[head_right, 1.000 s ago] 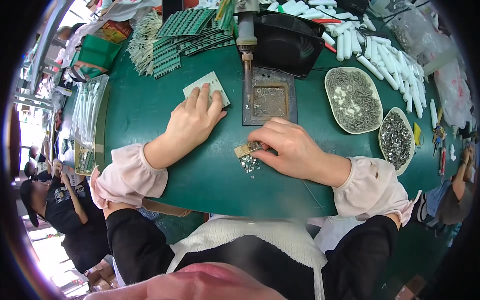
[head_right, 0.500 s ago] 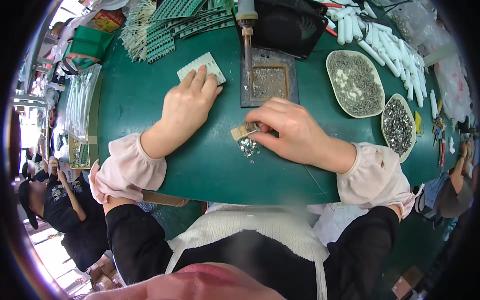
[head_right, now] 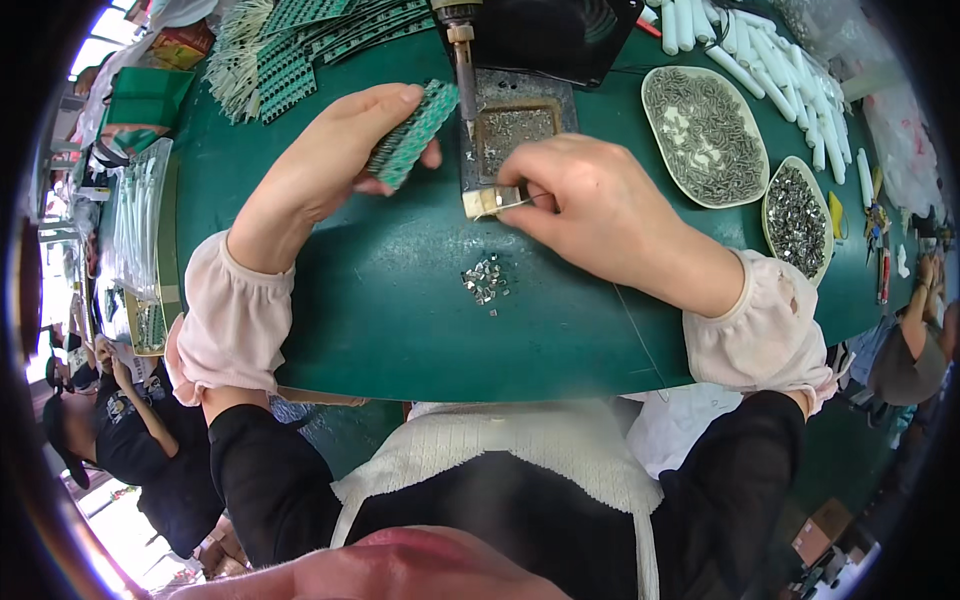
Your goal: The recorder is assembling small electronic components into pins on green circuit boards at a workstation.
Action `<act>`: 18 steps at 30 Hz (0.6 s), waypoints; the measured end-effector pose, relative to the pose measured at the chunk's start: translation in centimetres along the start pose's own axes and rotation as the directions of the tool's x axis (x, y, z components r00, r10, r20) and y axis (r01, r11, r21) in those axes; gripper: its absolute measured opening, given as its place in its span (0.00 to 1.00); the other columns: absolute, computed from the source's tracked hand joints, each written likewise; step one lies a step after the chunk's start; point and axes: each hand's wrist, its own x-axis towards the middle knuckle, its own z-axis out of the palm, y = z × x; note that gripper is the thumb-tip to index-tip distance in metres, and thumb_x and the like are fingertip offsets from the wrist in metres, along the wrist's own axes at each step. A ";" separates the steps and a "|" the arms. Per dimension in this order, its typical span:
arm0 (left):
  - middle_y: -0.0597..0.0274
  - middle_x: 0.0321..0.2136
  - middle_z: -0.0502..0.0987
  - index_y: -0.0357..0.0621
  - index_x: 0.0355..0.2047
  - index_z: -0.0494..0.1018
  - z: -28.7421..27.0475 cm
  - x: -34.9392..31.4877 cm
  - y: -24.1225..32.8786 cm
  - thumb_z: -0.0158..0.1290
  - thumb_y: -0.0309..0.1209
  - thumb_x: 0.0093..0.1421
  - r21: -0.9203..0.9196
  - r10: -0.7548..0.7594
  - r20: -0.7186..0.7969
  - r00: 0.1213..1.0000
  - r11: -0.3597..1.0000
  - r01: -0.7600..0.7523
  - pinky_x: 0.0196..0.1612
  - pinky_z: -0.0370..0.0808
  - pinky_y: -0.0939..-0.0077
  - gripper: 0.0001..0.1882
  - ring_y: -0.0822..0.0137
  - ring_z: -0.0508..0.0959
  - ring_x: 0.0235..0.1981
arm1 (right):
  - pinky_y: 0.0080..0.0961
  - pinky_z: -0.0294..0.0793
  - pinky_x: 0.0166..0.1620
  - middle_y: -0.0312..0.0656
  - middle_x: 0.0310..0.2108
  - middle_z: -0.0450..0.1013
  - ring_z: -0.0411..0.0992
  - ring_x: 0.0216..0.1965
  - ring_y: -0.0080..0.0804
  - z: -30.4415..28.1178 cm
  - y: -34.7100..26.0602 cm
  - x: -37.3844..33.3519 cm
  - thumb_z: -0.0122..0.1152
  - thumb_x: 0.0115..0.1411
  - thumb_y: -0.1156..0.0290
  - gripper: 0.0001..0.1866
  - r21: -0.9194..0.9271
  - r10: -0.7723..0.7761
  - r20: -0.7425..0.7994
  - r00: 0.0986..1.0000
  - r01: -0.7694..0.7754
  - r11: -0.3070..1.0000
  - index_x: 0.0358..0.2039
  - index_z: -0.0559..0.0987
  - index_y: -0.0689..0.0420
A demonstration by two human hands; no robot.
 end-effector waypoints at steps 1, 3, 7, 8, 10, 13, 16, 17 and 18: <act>0.69 0.28 0.79 0.44 0.42 0.71 0.1 0.4 -0.3 0.48 0.40 0.69 0.000 -0.005 0.005 1.000 1.000 0.005 0.22 0.69 0.87 0.12 0.82 0.73 0.24 | 0.24 0.66 0.25 0.37 0.22 0.67 0.66 0.22 0.26 0.0 0.1 0.0 0.71 0.47 0.78 0.13 0.003 0.006 0.000 1.000 -0.006 1.000 0.34 0.79 0.61; 0.65 0.36 0.79 0.43 0.46 0.69 0.7 1.4 -1.0 0.50 0.37 0.68 -0.070 0.043 0.045 0.998 0.997 -0.040 0.26 0.75 0.86 0.13 0.80 0.74 0.27 | 0.22 0.65 0.24 0.35 0.21 0.65 0.64 0.21 0.24 0.0 0.4 -0.1 0.71 0.47 0.78 0.13 -0.003 0.097 -0.022 0.995 -0.097 0.995 0.34 0.79 0.61; 0.60 0.35 0.77 0.37 0.49 0.64 1.9 0.8 -1.1 0.57 0.29 0.61 -0.214 0.114 0.046 0.992 0.972 -0.102 0.33 0.79 0.80 0.20 0.74 0.79 0.34 | 0.22 0.63 0.24 0.34 0.20 0.64 0.62 0.20 0.22 -0.1 0.7 -0.2 0.71 0.47 0.79 0.13 0.009 0.139 -0.061 0.988 -0.139 0.990 0.34 0.78 0.61; 0.60 0.35 0.77 0.37 0.49 0.64 1.8 0.4 -1.3 0.57 0.29 0.61 -0.215 0.105 0.048 0.993 0.972 -0.093 0.33 0.79 0.80 0.20 0.74 0.79 0.34 | 0.22 0.62 0.23 0.34 0.20 0.64 0.62 0.21 0.22 -0.1 0.6 -0.2 0.71 0.47 0.79 0.13 0.021 0.137 -0.076 0.988 -0.136 0.990 0.34 0.79 0.61; 0.60 0.39 0.78 0.39 0.50 0.66 1.4 0.2 -1.4 0.57 0.28 0.62 -0.173 0.041 0.112 0.993 0.985 -0.021 0.33 0.80 0.83 0.19 0.71 0.82 0.35 | 0.22 0.61 0.23 0.34 0.20 0.64 0.62 0.21 0.22 0.0 0.9 -0.1 0.71 0.47 0.80 0.13 0.029 0.138 -0.097 0.986 -0.136 0.990 0.34 0.79 0.61; 0.59 0.40 0.79 0.38 0.52 0.66 1.4 -0.1 -1.7 0.58 0.28 0.62 -0.204 0.022 0.117 0.993 0.979 0.003 0.34 0.80 0.83 0.20 0.71 0.82 0.32 | 0.24 0.61 0.23 0.34 0.19 0.64 0.63 0.21 0.25 0.1 1.2 -0.2 0.72 0.45 0.80 0.15 -0.016 -0.021 -0.151 0.988 0.019 1.000 0.35 0.79 0.60; 0.59 0.36 0.80 0.36 0.50 0.68 2.2 -0.5 -1.4 0.59 0.29 0.60 -0.242 0.098 0.098 0.990 0.968 -0.071 0.34 0.79 0.83 0.20 0.71 0.82 0.30 | 0.25 0.62 0.24 0.35 0.18 0.64 0.64 0.21 0.29 0.0 1.3 0.0 0.74 0.43 0.79 0.16 -0.083 -0.135 -0.182 0.974 0.122 0.989 0.35 0.80 0.59; 0.59 0.36 0.80 0.36 0.50 0.68 2.2 -0.5 -1.4 0.59 0.29 0.60 -0.243 0.093 0.099 0.991 0.968 -0.066 0.34 0.79 0.83 0.20 0.71 0.82 0.30 | 0.26 0.62 0.23 0.35 0.18 0.65 0.64 0.21 0.30 0.0 1.3 0.0 0.74 0.43 0.78 0.17 -0.111 -0.171 -0.189 0.967 0.152 0.982 0.35 0.80 0.58; 0.60 0.37 0.80 0.36 0.50 0.69 2.2 -0.6 -1.3 0.59 0.29 0.60 -0.224 0.075 0.103 0.992 0.973 -0.051 0.34 0.79 0.83 0.19 0.71 0.82 0.30 | 0.27 0.63 0.23 0.35 0.18 0.65 0.65 0.21 0.31 0.0 1.3 0.1 0.75 0.42 0.77 0.18 -0.141 -0.205 -0.197 0.959 0.180 0.974 0.36 0.80 0.58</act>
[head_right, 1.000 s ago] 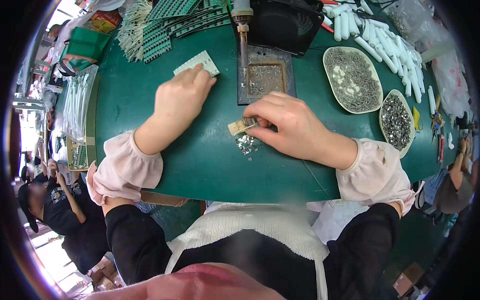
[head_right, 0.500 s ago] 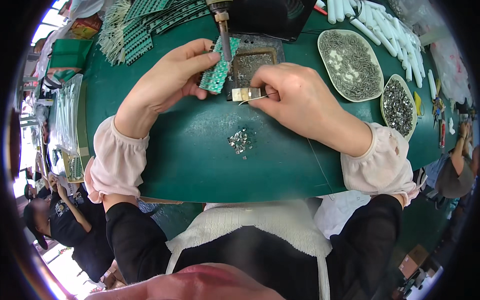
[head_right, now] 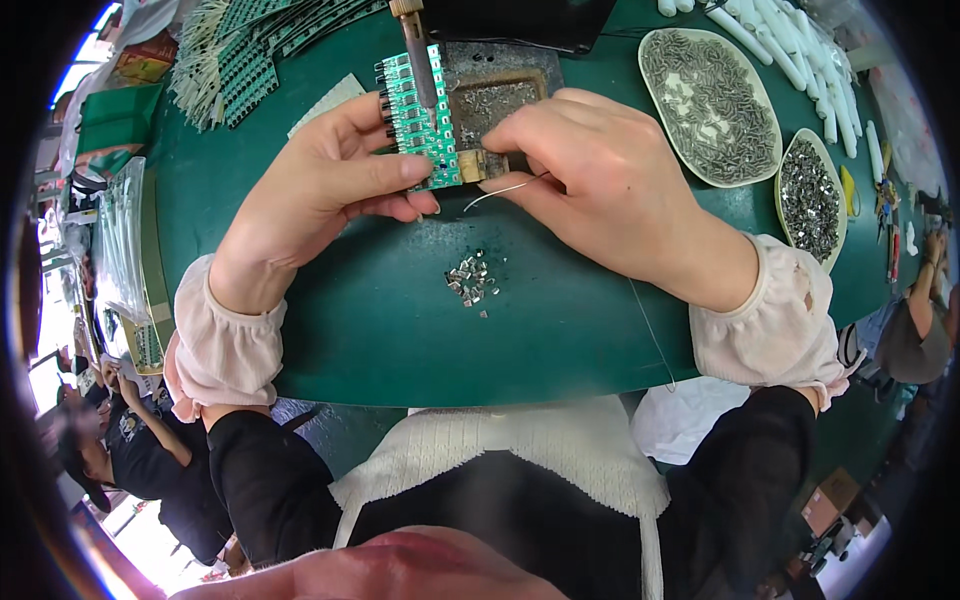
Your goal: The recorder is assembling small electronic components into pins on green circuit boards at a workstation.
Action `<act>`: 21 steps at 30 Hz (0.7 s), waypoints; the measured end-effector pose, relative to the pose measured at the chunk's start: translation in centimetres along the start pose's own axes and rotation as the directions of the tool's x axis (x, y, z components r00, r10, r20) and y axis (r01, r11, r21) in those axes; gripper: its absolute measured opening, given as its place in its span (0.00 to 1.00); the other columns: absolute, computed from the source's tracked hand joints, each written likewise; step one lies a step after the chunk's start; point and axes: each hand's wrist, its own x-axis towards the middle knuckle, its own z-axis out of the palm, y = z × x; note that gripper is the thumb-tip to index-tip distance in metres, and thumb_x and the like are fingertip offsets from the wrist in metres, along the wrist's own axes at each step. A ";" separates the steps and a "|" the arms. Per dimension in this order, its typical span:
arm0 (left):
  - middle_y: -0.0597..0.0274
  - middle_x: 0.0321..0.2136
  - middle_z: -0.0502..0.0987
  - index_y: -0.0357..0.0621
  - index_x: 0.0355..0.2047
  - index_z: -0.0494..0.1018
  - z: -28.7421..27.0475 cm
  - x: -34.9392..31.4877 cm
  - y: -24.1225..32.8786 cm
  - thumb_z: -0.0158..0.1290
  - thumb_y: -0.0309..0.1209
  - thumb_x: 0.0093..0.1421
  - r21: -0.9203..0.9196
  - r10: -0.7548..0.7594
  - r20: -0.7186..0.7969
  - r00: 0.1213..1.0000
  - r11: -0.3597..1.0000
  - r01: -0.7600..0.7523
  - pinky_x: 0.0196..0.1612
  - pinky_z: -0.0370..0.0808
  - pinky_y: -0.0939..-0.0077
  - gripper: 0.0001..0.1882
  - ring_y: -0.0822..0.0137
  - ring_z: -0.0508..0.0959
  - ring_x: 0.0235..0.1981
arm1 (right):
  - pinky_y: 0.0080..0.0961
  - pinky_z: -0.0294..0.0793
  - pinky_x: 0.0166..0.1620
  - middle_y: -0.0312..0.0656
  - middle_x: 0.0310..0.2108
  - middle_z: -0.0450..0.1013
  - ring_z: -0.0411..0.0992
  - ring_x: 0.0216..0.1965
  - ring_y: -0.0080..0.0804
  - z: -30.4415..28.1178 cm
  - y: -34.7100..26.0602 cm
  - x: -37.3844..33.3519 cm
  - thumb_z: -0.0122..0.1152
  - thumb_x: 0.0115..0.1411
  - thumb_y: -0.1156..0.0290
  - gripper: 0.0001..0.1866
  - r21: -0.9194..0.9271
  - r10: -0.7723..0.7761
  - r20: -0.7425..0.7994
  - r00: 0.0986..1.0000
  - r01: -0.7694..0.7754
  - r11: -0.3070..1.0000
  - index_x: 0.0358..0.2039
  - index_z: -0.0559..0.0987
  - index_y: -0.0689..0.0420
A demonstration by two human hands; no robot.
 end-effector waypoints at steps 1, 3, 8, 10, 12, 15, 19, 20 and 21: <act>0.60 0.37 0.80 0.36 0.50 0.71 0.0 -0.1 0.0 0.59 0.28 0.60 0.018 -0.017 0.000 1.000 1.000 0.017 0.34 0.79 0.84 0.18 0.71 0.82 0.30 | 0.27 0.63 0.23 0.35 0.18 0.65 0.65 0.21 0.31 0.0 0.0 0.0 0.75 0.42 0.77 0.18 0.002 0.004 0.001 1.000 -0.004 1.000 0.36 0.80 0.58; 0.60 0.37 0.81 0.36 0.49 0.71 -0.2 0.0 0.0 0.59 0.28 0.60 0.004 -0.037 0.032 0.999 0.999 0.037 0.33 0.79 0.84 0.18 0.71 0.82 0.30 | 0.27 0.63 0.23 0.36 0.19 0.67 0.66 0.21 0.31 0.0 -0.2 0.1 0.75 0.41 0.75 0.19 -0.020 -0.038 -0.008 0.999 0.038 0.999 0.36 0.81 0.58; 0.61 0.35 0.81 0.37 0.49 0.71 -0.2 0.2 -0.3 0.58 0.27 0.61 0.004 -0.062 0.074 0.995 0.998 0.061 0.32 0.78 0.84 0.17 0.71 0.83 0.30 | 0.26 0.64 0.22 0.36 0.20 0.70 0.67 0.21 0.31 0.2 -0.1 0.0 0.75 0.42 0.74 0.18 -0.030 -0.095 -0.020 0.995 0.094 0.995 0.37 0.81 0.59; 0.62 0.33 0.81 0.37 0.48 0.72 0.0 -0.1 -0.2 0.58 0.27 0.61 -0.006 -0.043 0.056 0.997 0.999 0.044 0.31 0.78 0.84 0.16 0.71 0.83 0.29 | 0.26 0.64 0.22 0.36 0.20 0.70 0.67 0.21 0.31 0.2 -0.2 0.1 0.74 0.43 0.73 0.18 -0.034 -0.108 -0.023 0.994 0.107 0.994 0.37 0.82 0.59; 0.62 0.32 0.81 0.37 0.48 0.71 -0.1 0.0 -0.4 0.58 0.27 0.61 0.008 -0.036 0.055 0.998 0.999 0.035 0.31 0.78 0.84 0.16 0.71 0.83 0.29 | 0.26 0.64 0.22 0.36 0.20 0.71 0.67 0.21 0.31 0.3 -0.3 0.1 0.74 0.43 0.73 0.18 -0.041 -0.130 -0.028 0.991 0.129 0.991 0.37 0.82 0.60; 0.62 0.31 0.81 0.37 0.47 0.71 0.1 -0.2 -0.5 0.58 0.27 0.61 0.030 -0.019 0.042 0.999 0.999 0.017 0.31 0.77 0.83 0.15 0.72 0.82 0.29 | 0.26 0.64 0.22 0.37 0.20 0.71 0.67 0.20 0.32 0.2 -0.3 0.0 0.75 0.43 0.72 0.19 -0.061 -0.142 -0.029 0.989 0.140 0.988 0.37 0.82 0.60; 0.61 0.30 0.81 0.37 0.47 0.71 -0.1 -0.2 -0.4 0.58 0.28 0.61 0.009 0.041 0.008 0.999 0.999 -0.041 0.31 0.77 0.83 0.15 0.72 0.82 0.28 | 0.26 0.64 0.22 0.37 0.20 0.71 0.67 0.20 0.32 0.2 -0.2 0.1 0.75 0.42 0.72 0.19 -0.062 -0.161 -0.040 0.986 0.158 0.985 0.37 0.82 0.60; 0.61 0.30 0.81 0.37 0.47 0.71 -0.1 -0.3 -0.4 0.58 0.28 0.61 0.008 0.040 0.008 0.999 0.999 -0.040 0.31 0.77 0.83 0.15 0.72 0.82 0.28 | 0.26 0.64 0.22 0.37 0.20 0.70 0.67 0.20 0.32 0.2 -0.2 0.1 0.75 0.42 0.72 0.19 -0.061 -0.170 -0.045 0.984 0.167 0.984 0.37 0.82 0.60; 0.61 0.30 0.81 0.37 0.47 0.71 0.0 -0.3 -0.4 0.58 0.28 0.61 0.027 0.033 0.033 0.999 0.999 -0.034 0.31 0.77 0.83 0.15 0.72 0.82 0.28 | 0.27 0.64 0.22 0.37 0.20 0.70 0.67 0.20 0.32 0.2 -0.2 0.0 0.75 0.42 0.72 0.19 -0.060 -0.177 -0.052 0.983 0.174 0.983 0.37 0.81 0.60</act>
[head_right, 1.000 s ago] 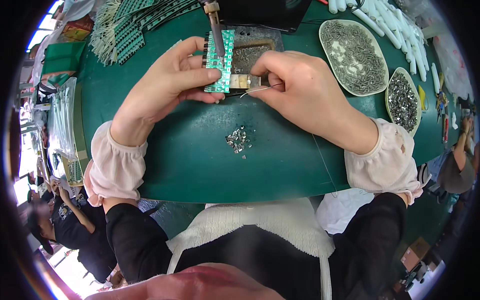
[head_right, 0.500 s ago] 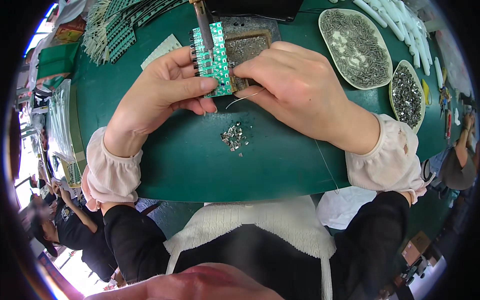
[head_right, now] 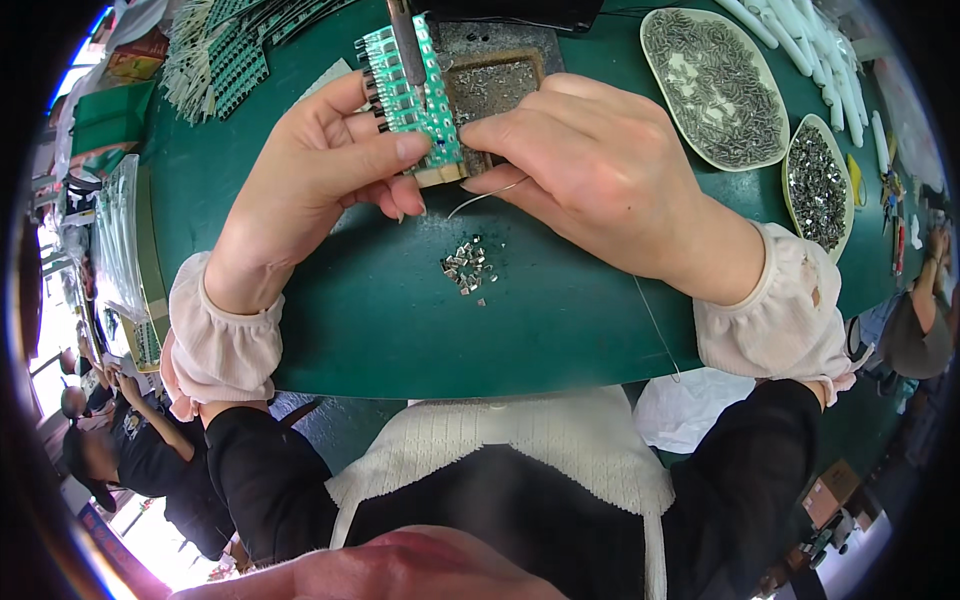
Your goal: The recorder is assembling small electronic components into pins on green circuit boards at a workstation.
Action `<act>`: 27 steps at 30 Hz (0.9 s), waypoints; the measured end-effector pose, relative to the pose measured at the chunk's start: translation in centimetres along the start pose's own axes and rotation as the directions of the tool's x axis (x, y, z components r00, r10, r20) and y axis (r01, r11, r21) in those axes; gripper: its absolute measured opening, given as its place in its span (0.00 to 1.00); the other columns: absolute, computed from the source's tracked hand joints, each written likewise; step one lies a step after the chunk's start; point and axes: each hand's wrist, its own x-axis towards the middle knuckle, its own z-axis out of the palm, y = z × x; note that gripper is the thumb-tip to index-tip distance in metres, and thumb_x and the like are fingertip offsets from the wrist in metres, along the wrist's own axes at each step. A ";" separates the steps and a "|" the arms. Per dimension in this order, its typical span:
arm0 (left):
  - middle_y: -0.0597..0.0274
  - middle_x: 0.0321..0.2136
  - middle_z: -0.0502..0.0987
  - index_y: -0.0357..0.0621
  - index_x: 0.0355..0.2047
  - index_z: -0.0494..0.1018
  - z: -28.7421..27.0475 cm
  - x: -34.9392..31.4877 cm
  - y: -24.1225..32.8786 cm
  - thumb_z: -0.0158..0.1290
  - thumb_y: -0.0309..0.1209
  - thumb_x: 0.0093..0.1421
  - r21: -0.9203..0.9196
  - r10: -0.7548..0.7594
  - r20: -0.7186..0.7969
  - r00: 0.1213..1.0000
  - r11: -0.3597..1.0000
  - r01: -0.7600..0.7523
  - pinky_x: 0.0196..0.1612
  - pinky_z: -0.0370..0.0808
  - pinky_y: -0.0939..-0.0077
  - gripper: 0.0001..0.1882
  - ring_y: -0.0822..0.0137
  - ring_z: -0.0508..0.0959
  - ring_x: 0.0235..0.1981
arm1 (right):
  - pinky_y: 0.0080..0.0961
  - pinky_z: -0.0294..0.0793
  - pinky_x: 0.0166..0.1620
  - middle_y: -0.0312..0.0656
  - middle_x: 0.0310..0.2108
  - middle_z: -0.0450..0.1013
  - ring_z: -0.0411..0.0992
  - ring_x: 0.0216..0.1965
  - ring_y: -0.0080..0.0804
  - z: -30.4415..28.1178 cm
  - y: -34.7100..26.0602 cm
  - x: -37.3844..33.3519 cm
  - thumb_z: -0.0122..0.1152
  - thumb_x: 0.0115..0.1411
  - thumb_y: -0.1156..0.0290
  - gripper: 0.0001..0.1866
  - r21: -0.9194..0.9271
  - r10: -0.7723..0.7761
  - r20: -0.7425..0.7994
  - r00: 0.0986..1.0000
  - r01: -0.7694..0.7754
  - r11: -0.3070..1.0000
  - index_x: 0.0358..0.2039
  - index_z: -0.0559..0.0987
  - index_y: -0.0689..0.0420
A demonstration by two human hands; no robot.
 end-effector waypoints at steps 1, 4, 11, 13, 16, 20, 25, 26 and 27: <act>0.62 0.30 0.81 0.37 0.47 0.71 0.1 0.0 0.1 0.58 0.28 0.62 0.019 -0.007 0.025 1.000 1.000 0.007 0.31 0.77 0.84 0.15 0.73 0.82 0.28 | 0.27 0.64 0.22 0.37 0.20 0.70 0.67 0.20 0.32 0.1 0.1 -0.1 0.75 0.42 0.72 0.19 0.001 0.002 0.000 1.000 -0.002 1.000 0.37 0.81 0.60; 0.62 0.29 0.81 0.37 0.47 0.71 0.2 0.1 0.1 0.57 0.27 0.62 0.022 -0.031 0.024 0.999 0.999 0.030 0.31 0.77 0.83 0.15 0.73 0.81 0.27 | 0.27 0.63 0.22 0.37 0.19 0.69 0.67 0.20 0.32 0.1 0.1 -0.2 0.75 0.42 0.72 0.19 -0.004 -0.007 -0.016 1.000 0.007 1.000 0.37 0.82 0.60; 0.63 0.27 0.80 0.38 0.46 0.71 0.0 0.2 -0.3 0.58 0.27 0.61 0.012 0.051 -0.020 0.998 0.999 -0.051 0.30 0.75 0.84 0.14 0.74 0.80 0.25 | 0.20 0.65 0.25 0.34 0.25 0.74 0.70 0.25 0.20 -1.5 -0.6 0.9 0.69 0.50 0.79 0.16 0.203 0.378 0.214 0.901 -0.420 0.885 0.40 0.77 0.59; 0.65 0.27 0.79 0.40 0.47 0.71 -0.1 0.5 -0.2 0.58 0.25 0.61 0.016 0.097 -0.086 0.992 0.995 -0.096 0.25 0.74 0.84 0.15 0.75 0.78 0.22 | 0.14 0.65 0.26 0.30 0.27 0.75 0.70 0.28 0.12 -2.1 -0.5 1.2 0.63 0.57 0.81 0.11 0.308 0.516 0.296 0.804 -0.592 0.745 0.40 0.73 0.59; 0.68 0.28 0.79 0.41 0.48 0.71 -0.2 0.7 -0.5 0.58 0.26 0.61 0.014 0.174 -0.145 0.974 0.985 -0.174 0.24 0.71 0.87 0.15 0.78 0.77 0.21 | 0.12 0.63 0.25 0.30 0.26 0.74 0.70 0.27 0.13 -3.1 -0.9 0.9 0.62 0.59 0.80 0.07 0.249 0.541 0.346 0.767 -0.631 0.735 0.37 0.73 0.60; 0.60 0.31 0.79 0.39 0.44 0.69 0.2 0.2 1.6 0.55 0.21 0.62 -0.107 0.061 -0.101 0.993 0.992 -0.072 0.28 0.77 0.80 0.11 0.72 0.79 0.25 | 0.08 0.59 0.24 0.31 0.26 0.70 0.66 0.24 0.11 -2.4 -1.2 1.2 0.62 0.59 0.82 0.04 0.139 0.399 0.109 0.910 -0.411 0.901 0.34 0.76 0.62; 0.62 0.29 0.77 0.37 0.46 0.68 0.6 0.1 1.8 0.55 0.18 0.60 -0.112 0.099 -0.157 0.983 0.987 -0.118 0.27 0.76 0.81 0.14 0.73 0.77 0.22 | 0.08 0.58 0.24 0.32 0.27 0.71 0.64 0.23 0.11 -2.0 -1.1 0.9 0.63 0.57 0.84 0.06 0.120 0.334 -0.010 0.943 -0.330 0.936 0.34 0.77 0.63; 0.62 0.29 0.77 0.37 0.46 0.68 0.7 0.1 1.9 0.55 0.18 0.60 -0.113 0.098 -0.160 0.982 0.987 -0.117 0.27 0.76 0.81 0.14 0.73 0.77 0.22 | 0.09 0.59 0.24 0.32 0.27 0.71 0.64 0.23 0.12 -2.0 -1.2 0.9 0.64 0.57 0.85 0.06 0.084 0.295 -0.031 0.955 -0.292 0.953 0.34 0.77 0.63; 0.62 0.30 0.77 0.37 0.47 0.68 0.8 0.1 2.1 0.55 0.18 0.60 -0.119 0.095 -0.158 0.983 0.986 -0.115 0.27 0.75 0.81 0.15 0.74 0.76 0.22 | 0.09 0.59 0.24 0.32 0.27 0.71 0.64 0.23 0.12 -1.9 -1.1 1.0 0.64 0.57 0.85 0.06 0.084 0.296 -0.028 0.955 -0.293 0.952 0.34 0.77 0.63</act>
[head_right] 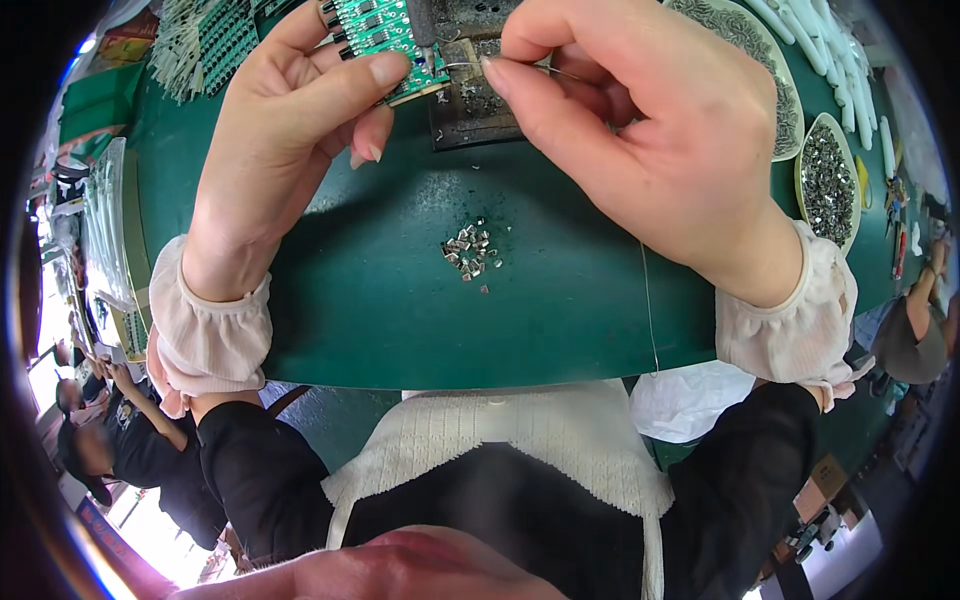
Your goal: The recorder is assembling small electronic components into pins on green circuit boards at a workstation.
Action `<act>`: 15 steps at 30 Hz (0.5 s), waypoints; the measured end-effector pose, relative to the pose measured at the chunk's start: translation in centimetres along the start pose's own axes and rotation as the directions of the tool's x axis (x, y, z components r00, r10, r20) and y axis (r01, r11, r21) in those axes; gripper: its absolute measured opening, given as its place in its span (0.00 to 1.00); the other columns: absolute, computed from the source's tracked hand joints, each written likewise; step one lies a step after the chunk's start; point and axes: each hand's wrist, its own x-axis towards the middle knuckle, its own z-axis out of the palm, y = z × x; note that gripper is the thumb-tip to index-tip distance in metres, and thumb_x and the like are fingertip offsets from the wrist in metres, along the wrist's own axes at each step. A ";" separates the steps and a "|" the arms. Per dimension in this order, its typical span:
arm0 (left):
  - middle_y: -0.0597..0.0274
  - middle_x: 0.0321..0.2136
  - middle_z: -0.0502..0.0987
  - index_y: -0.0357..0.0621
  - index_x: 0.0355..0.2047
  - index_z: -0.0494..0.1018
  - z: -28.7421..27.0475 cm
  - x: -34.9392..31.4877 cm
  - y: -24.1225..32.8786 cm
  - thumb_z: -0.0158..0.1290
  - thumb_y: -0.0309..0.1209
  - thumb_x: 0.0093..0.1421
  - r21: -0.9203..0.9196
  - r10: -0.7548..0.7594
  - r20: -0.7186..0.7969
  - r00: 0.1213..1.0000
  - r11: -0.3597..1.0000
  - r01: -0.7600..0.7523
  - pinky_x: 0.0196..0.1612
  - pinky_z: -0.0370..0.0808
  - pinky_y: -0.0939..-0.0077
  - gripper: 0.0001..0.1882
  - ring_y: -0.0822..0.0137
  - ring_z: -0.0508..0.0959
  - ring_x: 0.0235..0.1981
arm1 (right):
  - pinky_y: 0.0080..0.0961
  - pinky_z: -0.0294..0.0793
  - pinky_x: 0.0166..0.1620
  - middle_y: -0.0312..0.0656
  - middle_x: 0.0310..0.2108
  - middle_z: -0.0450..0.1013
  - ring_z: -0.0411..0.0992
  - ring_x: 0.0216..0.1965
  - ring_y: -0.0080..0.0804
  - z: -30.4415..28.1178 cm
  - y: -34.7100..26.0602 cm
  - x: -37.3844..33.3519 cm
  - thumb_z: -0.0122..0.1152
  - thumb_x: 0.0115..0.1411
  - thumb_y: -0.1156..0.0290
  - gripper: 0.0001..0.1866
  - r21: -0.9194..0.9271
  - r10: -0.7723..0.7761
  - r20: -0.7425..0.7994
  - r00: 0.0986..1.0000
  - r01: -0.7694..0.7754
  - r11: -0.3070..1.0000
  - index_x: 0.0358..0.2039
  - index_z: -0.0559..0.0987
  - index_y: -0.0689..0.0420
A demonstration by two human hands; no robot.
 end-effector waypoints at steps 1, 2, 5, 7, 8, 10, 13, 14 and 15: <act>0.62 0.30 0.77 0.36 0.47 0.68 0.1 0.0 0.1 0.55 0.18 0.60 -0.005 -0.003 0.001 1.000 1.000 0.003 0.27 0.75 0.81 0.15 0.74 0.76 0.22 | 0.09 0.59 0.24 0.33 0.27 0.71 0.64 0.23 0.12 0.1 0.0 0.0 0.64 0.56 0.85 0.07 -0.027 -0.042 -0.004 0.999 0.042 0.999 0.34 0.77 0.63; 0.62 0.30 0.77 0.36 0.47 0.68 0.0 -0.1 0.2 0.55 0.18 0.60 -0.007 -0.005 0.000 1.000 1.000 0.005 0.27 0.75 0.81 0.15 0.74 0.76 0.22 | 0.09 0.59 0.24 0.33 0.27 0.72 0.64 0.23 0.12 0.1 0.1 0.0 0.64 0.55 0.86 0.07 -0.055 -0.085 -0.007 0.996 0.084 0.995 0.35 0.77 0.64; 0.62 0.31 0.77 0.36 0.48 0.67 0.0 -0.2 0.3 0.54 0.18 0.60 0.033 0.012 0.002 1.000 0.999 -0.012 0.27 0.75 0.82 0.15 0.74 0.76 0.22 | 0.10 0.60 0.24 0.34 0.28 0.73 0.64 0.22 0.13 0.0 0.1 -0.1 0.65 0.55 0.86 0.08 -0.061 -0.099 -0.012 0.995 0.098 0.993 0.35 0.78 0.64; 0.62 0.31 0.77 0.36 0.48 0.67 0.2 -0.3 0.4 0.54 0.17 0.60 0.049 0.019 -0.013 1.000 0.999 -0.018 0.26 0.75 0.82 0.16 0.74 0.76 0.22 | 0.10 0.60 0.24 0.34 0.28 0.73 0.64 0.22 0.13 0.1 0.1 -0.1 0.65 0.55 0.86 0.08 -0.067 -0.116 -0.010 0.993 0.115 0.991 0.34 0.78 0.64; 0.62 0.31 0.77 0.36 0.48 0.67 0.1 -0.3 0.4 0.54 0.17 0.60 0.047 0.018 -0.014 1.000 0.999 -0.017 0.26 0.75 0.82 0.16 0.74 0.76 0.22 | 0.10 0.60 0.24 0.35 0.28 0.73 0.64 0.22 0.13 0.1 0.1 -0.1 0.65 0.54 0.86 0.08 -0.074 -0.134 -0.010 0.991 0.132 0.988 0.34 0.78 0.64; 0.62 0.31 0.77 0.36 0.48 0.67 0.1 -0.3 0.4 0.54 0.17 0.60 0.055 0.020 -0.006 1.000 0.998 -0.020 0.27 0.75 0.82 0.16 0.74 0.76 0.22 | 0.10 0.61 0.24 0.35 0.29 0.73 0.64 0.22 0.13 0.1 0.1 -0.1 0.65 0.54 0.86 0.08 -0.078 -0.137 -0.009 0.991 0.136 0.988 0.34 0.78 0.64; 0.61 0.31 0.78 0.36 0.47 0.67 0.2 -0.2 0.5 0.55 0.17 0.60 0.071 0.015 -0.036 0.999 0.997 -0.012 0.26 0.75 0.82 0.16 0.74 0.77 0.22 | 0.10 0.62 0.24 0.35 0.29 0.74 0.65 0.23 0.14 0.3 0.2 -0.2 0.66 0.54 0.86 0.08 -0.088 -0.137 -0.015 0.990 0.135 0.987 0.34 0.78 0.64; 0.61 0.31 0.78 0.36 0.47 0.67 0.2 -0.2 0.5 0.55 0.17 0.60 0.070 0.012 -0.035 0.999 0.998 -0.010 0.26 0.75 0.82 0.16 0.74 0.77 0.22 | 0.10 0.62 0.24 0.35 0.29 0.74 0.65 0.23 0.14 0.4 0.2 -0.2 0.66 0.55 0.86 0.08 -0.095 -0.136 -0.022 0.991 0.133 0.987 0.34 0.78 0.64; 0.61 0.31 0.78 0.35 0.48 0.67 0.2 -0.2 0.5 0.55 0.17 0.60 0.075 0.014 -0.049 0.999 0.997 -0.010 0.25 0.75 0.82 0.16 0.74 0.77 0.21 | 0.10 0.62 0.24 0.35 0.29 0.74 0.65 0.23 0.14 0.5 0.2 -0.2 0.66 0.55 0.86 0.08 -0.095 -0.133 -0.022 0.991 0.130 0.987 0.34 0.78 0.64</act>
